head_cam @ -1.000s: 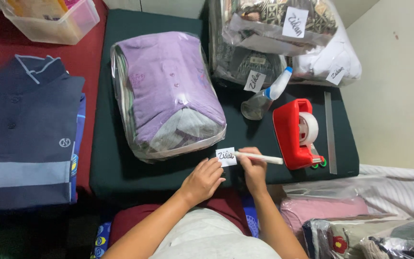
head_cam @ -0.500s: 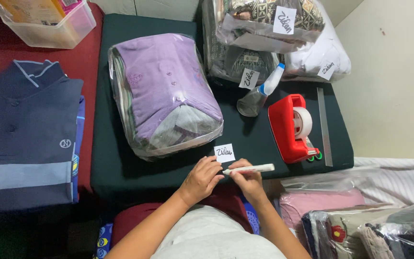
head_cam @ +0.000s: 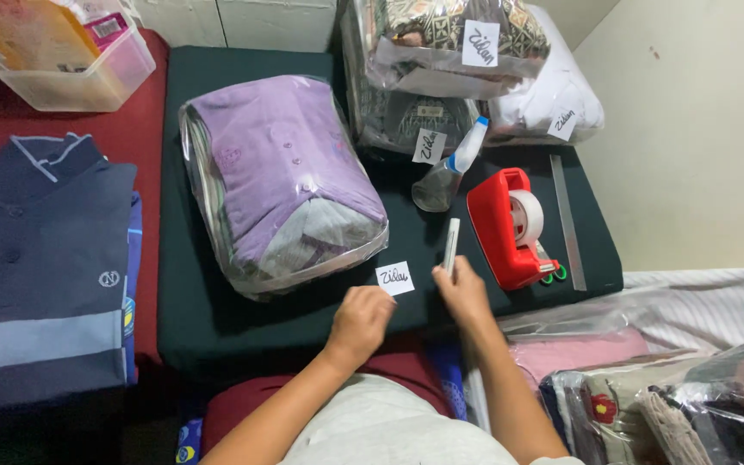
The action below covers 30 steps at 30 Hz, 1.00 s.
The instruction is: Packaging folded clothes into plastic bags and labeling them for order fulfillment.
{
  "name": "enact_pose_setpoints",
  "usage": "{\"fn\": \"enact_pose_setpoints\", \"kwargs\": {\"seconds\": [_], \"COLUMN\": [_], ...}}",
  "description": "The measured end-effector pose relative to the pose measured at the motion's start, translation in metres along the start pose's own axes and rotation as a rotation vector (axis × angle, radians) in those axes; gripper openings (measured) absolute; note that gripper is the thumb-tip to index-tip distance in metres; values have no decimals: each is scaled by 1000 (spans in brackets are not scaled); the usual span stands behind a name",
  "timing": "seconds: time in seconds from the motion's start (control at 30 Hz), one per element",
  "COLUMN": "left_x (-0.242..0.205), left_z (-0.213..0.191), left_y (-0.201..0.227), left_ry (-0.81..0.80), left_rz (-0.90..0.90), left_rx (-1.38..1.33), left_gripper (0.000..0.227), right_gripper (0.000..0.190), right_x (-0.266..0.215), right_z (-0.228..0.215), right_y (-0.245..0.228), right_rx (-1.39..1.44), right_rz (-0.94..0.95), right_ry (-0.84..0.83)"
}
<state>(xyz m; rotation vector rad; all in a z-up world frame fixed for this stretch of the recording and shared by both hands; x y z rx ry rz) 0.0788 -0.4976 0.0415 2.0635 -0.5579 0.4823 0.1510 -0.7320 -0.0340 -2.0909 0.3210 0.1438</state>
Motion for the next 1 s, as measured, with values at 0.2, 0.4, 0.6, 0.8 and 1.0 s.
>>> {"fn": "enact_pose_setpoints", "kwargs": {"seconds": [0.2, 0.4, 0.6, 0.8, 1.0], "left_x": [-15, 8, 8, 9, 11], "left_z": [-8, 23, 51, 50, 60], "left_y": [-45, -38, -49, -49, -63], "left_ry": [112, -13, -175, -185, -158], "left_rz": [-331, -126, -56, -154, -245], "left_rx": [-88, 175, 444, 365, 359], "left_gripper": [16, 39, 47, 47, 57], "right_gripper": [31, 39, 35, 7, 22], "right_x": [-36, -129, -128, -91, -58], "right_z": [-43, 17, 79, 20, 9], "right_y": [-65, -148, -68, -21, -63], "right_rx": [-306, 254, -131, -115, -85], "right_rz": [-434, -613, -719, -702, -515], "right_ry": [338, -174, -255, 137, 131]}}
Point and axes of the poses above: each hand's wrist, its own x-axis towards the middle knuckle, its own z-axis out of the palm, y = z × x, the point moved 9 cm from there along x, towards the middle knuckle, and after that the axes turned 6 degrees about x, right-handed, at the moved point
